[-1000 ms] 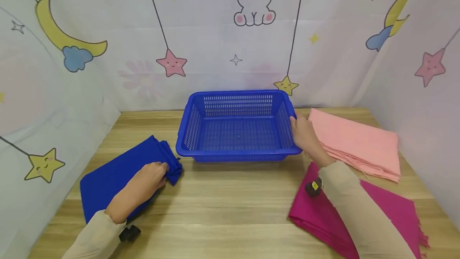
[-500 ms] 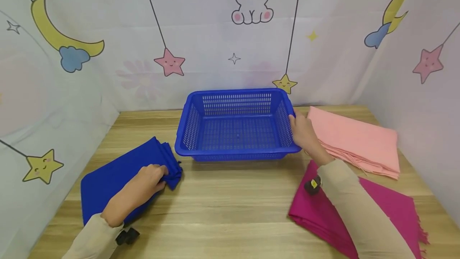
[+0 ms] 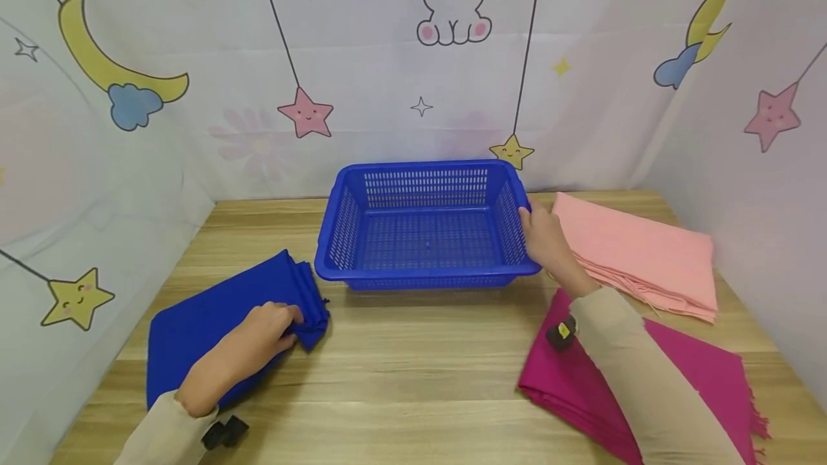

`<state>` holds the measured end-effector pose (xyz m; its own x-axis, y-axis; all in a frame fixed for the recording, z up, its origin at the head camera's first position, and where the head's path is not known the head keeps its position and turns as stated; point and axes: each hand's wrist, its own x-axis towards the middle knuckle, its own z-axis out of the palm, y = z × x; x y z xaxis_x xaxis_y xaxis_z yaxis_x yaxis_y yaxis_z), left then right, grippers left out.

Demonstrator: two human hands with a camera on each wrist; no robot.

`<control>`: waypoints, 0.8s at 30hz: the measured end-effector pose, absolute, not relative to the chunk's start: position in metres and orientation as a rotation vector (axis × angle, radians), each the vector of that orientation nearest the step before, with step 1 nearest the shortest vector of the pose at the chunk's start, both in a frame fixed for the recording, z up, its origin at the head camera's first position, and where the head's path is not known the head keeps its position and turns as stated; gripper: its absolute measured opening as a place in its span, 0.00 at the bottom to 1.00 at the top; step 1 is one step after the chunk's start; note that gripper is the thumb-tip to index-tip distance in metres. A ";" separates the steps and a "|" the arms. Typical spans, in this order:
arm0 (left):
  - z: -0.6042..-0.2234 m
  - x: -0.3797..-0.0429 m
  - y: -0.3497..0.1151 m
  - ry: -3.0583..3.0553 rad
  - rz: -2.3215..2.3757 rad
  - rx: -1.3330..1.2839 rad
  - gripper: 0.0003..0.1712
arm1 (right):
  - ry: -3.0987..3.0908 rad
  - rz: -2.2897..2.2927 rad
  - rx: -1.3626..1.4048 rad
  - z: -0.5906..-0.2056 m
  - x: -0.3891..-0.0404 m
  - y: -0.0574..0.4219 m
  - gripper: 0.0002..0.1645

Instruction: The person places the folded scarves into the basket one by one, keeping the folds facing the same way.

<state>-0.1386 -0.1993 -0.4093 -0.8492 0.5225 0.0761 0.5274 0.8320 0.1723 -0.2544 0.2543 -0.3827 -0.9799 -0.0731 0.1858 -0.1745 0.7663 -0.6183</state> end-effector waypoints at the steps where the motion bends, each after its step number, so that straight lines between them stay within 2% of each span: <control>1: -0.409 -0.138 -0.199 -2.986 -0.303 -0.857 0.15 | -2.807 1.008 0.197 -0.382 -0.254 0.254 0.30; 24: -0.401 -0.112 -0.192 -3.034 -0.283 -0.880 0.09 | -2.793 0.998 0.233 -0.382 -0.256 0.254 0.29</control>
